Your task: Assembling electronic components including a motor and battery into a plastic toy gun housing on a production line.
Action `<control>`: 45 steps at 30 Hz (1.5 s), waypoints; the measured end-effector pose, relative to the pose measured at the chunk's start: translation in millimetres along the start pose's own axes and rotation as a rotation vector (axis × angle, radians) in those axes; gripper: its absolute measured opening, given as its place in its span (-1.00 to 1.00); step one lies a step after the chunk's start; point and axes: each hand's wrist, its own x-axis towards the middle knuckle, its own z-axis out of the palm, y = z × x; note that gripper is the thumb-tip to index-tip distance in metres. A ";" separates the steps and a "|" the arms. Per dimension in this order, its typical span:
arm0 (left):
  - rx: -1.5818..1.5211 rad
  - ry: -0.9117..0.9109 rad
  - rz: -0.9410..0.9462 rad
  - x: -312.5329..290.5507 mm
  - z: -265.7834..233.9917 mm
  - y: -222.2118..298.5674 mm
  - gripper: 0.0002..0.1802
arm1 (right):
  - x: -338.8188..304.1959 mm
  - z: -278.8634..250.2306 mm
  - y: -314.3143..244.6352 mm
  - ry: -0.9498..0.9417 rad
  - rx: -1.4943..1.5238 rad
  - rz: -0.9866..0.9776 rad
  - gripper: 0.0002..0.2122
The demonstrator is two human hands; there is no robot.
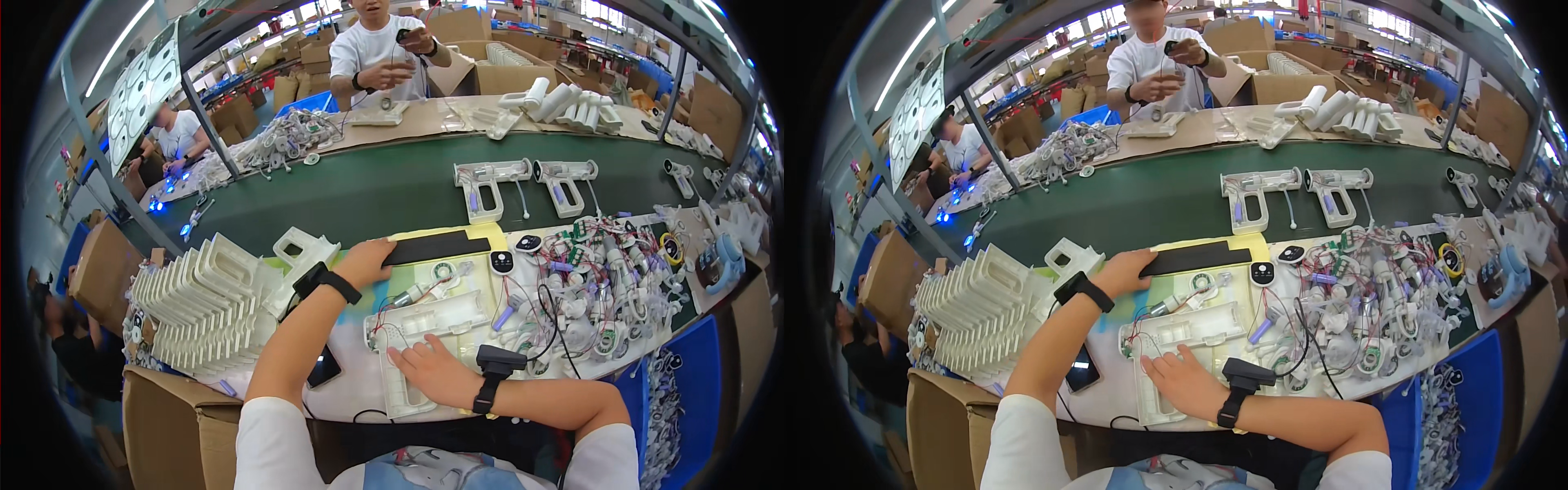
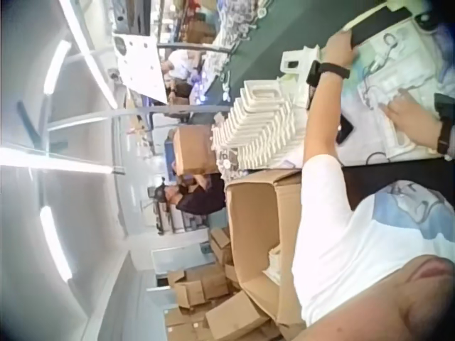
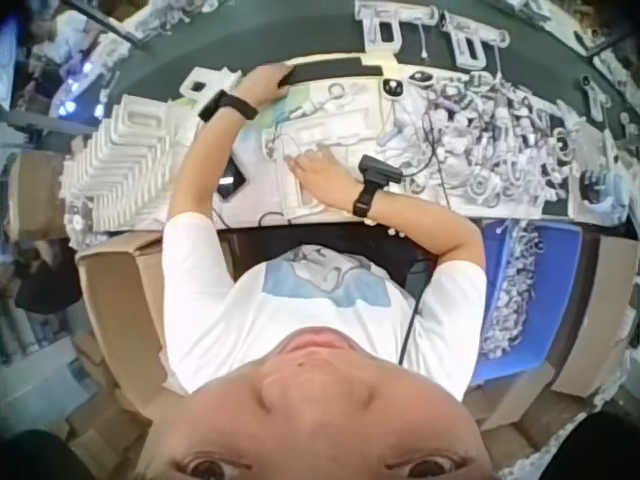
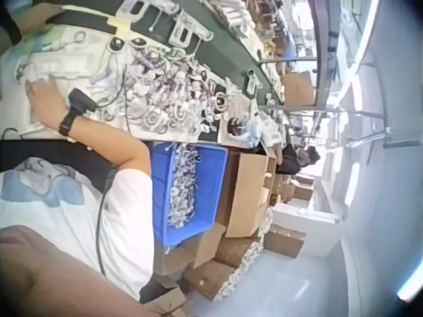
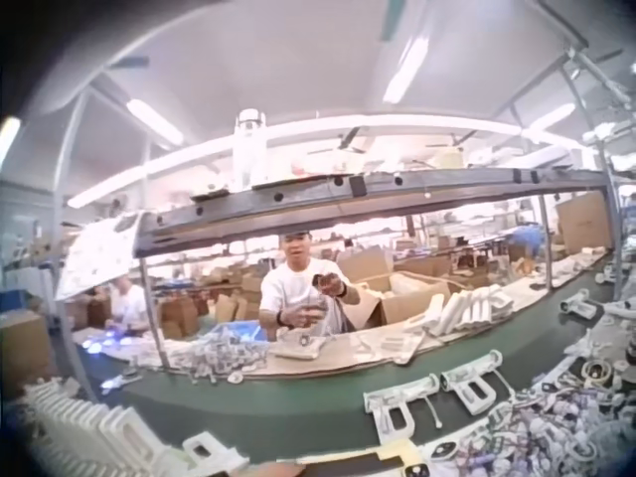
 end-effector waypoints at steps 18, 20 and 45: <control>-0.440 -0.026 0.178 -106.6 -64.2 65.6 -0.43 | -2.4 -21.1 28.8 0.043 0.293 0.111 -0.56; -0.559 -0.134 0.309 -109.3 -60.9 81.9 -0.40 | -5.8 -29.0 25.2 0.018 0.314 0.192 -0.56; -0.447 -0.425 0.402 -81.9 -28.3 62.3 -0.94 | 10.6 15.4 -57.3 0.143 0.348 0.519 -0.53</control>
